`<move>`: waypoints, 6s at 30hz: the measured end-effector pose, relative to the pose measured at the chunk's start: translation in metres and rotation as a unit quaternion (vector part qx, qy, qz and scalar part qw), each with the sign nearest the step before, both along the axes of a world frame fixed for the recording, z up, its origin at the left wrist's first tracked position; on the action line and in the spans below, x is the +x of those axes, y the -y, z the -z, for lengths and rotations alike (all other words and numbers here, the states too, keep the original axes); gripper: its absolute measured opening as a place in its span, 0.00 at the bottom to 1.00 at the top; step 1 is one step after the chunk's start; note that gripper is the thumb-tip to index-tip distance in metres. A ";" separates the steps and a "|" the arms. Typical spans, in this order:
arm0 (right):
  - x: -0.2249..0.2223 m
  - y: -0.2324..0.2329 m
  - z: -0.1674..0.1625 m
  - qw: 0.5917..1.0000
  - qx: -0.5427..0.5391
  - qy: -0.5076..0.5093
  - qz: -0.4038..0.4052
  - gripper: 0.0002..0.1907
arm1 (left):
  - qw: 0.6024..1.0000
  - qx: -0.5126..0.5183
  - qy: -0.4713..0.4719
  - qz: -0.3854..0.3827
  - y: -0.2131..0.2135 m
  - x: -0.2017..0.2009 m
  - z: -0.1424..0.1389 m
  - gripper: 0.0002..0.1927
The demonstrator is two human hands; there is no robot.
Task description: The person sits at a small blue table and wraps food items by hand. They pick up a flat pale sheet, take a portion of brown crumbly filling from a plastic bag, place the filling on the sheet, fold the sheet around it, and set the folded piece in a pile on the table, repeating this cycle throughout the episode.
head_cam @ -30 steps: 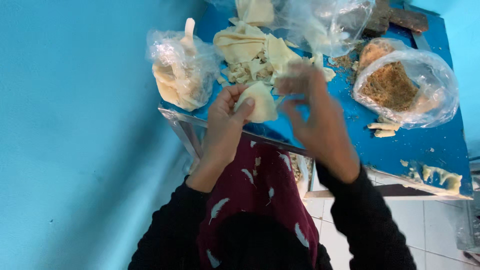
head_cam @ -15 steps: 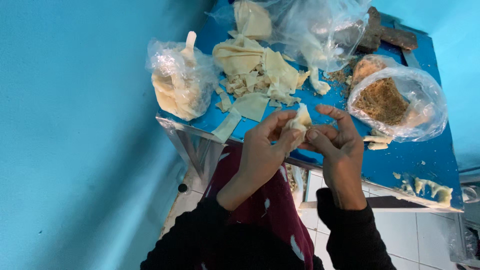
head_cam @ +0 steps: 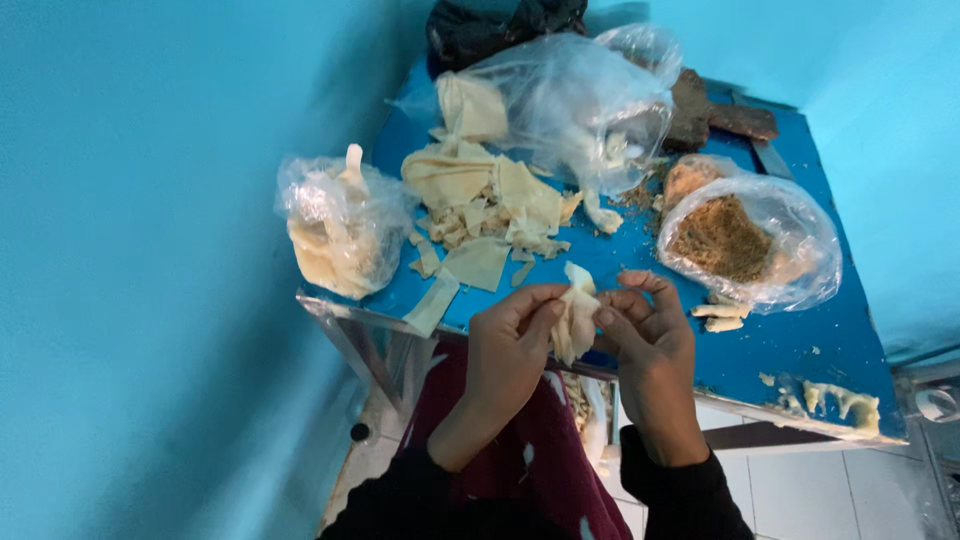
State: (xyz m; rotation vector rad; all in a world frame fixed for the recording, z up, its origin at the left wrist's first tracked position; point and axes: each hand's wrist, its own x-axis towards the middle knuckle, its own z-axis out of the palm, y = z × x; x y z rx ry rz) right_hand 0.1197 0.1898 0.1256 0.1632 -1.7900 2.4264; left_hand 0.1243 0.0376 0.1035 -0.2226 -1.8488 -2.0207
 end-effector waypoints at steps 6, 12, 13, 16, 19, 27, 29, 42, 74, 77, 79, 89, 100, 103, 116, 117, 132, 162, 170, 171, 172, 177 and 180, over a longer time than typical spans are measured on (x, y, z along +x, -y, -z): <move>-0.007 0.006 0.002 0.999 -0.026 -0.042 -0.013 0.23 | 0.999 -0.026 -0.015 -0.018 -0.003 -0.008 -0.008 0.11; -0.019 -0.027 0.013 0.993 -0.112 0.041 -0.017 0.24 | 1.000 0.030 0.002 -0.001 0.016 -0.024 -0.008 0.12; -0.022 -0.037 0.011 0.989 -0.128 0.066 -0.022 0.23 | 0.998 -0.042 0.025 -0.030 0.025 -0.027 -0.008 0.12; -0.027 -0.068 -0.005 0.990 -0.133 0.048 0.009 0.23 | 0.969 -0.212 0.033 -0.119 0.050 -0.034 -0.008 0.13; -0.027 -0.084 -0.030 0.995 -0.054 -0.068 0.050 0.23 | 0.921 -0.319 -0.088 -0.205 0.057 -0.035 -0.011 0.14; -0.034 -0.056 -0.070 0.924 0.379 -0.042 -0.032 0.29 | 0.922 -0.311 -0.231 -0.014 -0.003 -0.036 -0.027 0.24; -0.035 -0.055 -0.072 0.903 0.426 -0.040 -0.050 0.31 | 0.939 -0.267 -0.206 0.060 -0.018 -0.040 -0.027 0.31; -0.048 -0.092 -0.047 0.941 0.314 0.056 -0.114 0.38 | 0.951 0.040 0.119 0.282 -0.043 -0.069 0.005 0.11; -0.050 -0.136 -0.040 0.826 0.521 -0.213 -0.013 0.28 | 0.872 -0.386 -0.300 0.005 -0.054 -0.073 -0.005 0.09; -0.030 -0.142 -0.020 0.798 0.571 -0.192 0.003 0.28 | 0.819 -0.488 -0.301 0.011 -0.048 -0.067 0.010 0.10; -0.015 -0.158 -0.007 0.778 0.591 -0.200 0.067 0.27 | 0.816 -0.491 -0.306 0.021 -0.043 -0.068 0.020 0.15; 0.061 -0.292 0.070 0.489 0.794 -0.038 0.360 0.33 | 0.807 -0.520 -0.278 0.040 -0.051 -0.069 0.032 0.24; 0.081 -0.335 0.084 0.463 0.820 -0.046 0.333 0.38 | 0.807 -0.528 -0.263 0.032 -0.087 -0.044 0.050 0.18; 0.080 -0.327 0.079 0.435 0.840 -0.029 0.324 0.40 | 0.790 -0.552 -0.267 0.009 -0.091 -0.040 0.051 0.23; 0.045 -0.200 0.018 0.673 0.697 -0.206 0.138 0.36 | 0.776 -0.534 -0.328 0.074 -0.046 -0.018 0.059 0.24; 0.032 -0.183 0.018 0.674 0.697 -0.218 0.111 0.38 | 0.776 -0.533 -0.329 0.072 -0.042 -0.017 0.061 0.24; -0.058 -0.097 0.025 0.392 0.857 -0.319 0.097 0.25 | 0.789 -0.520 -0.324 0.053 -0.003 -0.056 0.090 0.18; -0.197 -0.222 -0.003 0.514 0.813 -0.271 0.033 0.25 | 0.825 -0.469 -0.308 0.075 -0.023 -0.072 0.089 0.16; -0.195 -0.217 0.005 0.586 0.798 -0.131 -0.052 0.28 | 0.842 -0.442 -0.299 0.081 -0.026 -0.073 0.085 0.15; -0.193 -0.215 0.006 0.590 0.792 -0.149 -0.050 0.28 | 0.858 -0.422 -0.282 0.082 -0.027 -0.072 0.082 0.14; -0.190 -0.214 0.007 0.569 0.811 -0.130 -0.040 0.28 | 0.873 -0.402 -0.264 0.083 -0.027 -0.070 0.079 0.14; -0.173 -0.215 0.006 0.516 0.838 -0.175 0.009 0.26 | 0.920 -0.339 -0.192 0.035 -0.034 -0.056 0.067 0.11; -0.159 -0.215 -0.007 0.639 0.731 -0.241 0.007 0.19 | 0.928 -0.334 -0.165 0.025 -0.038 -0.050 0.064 0.12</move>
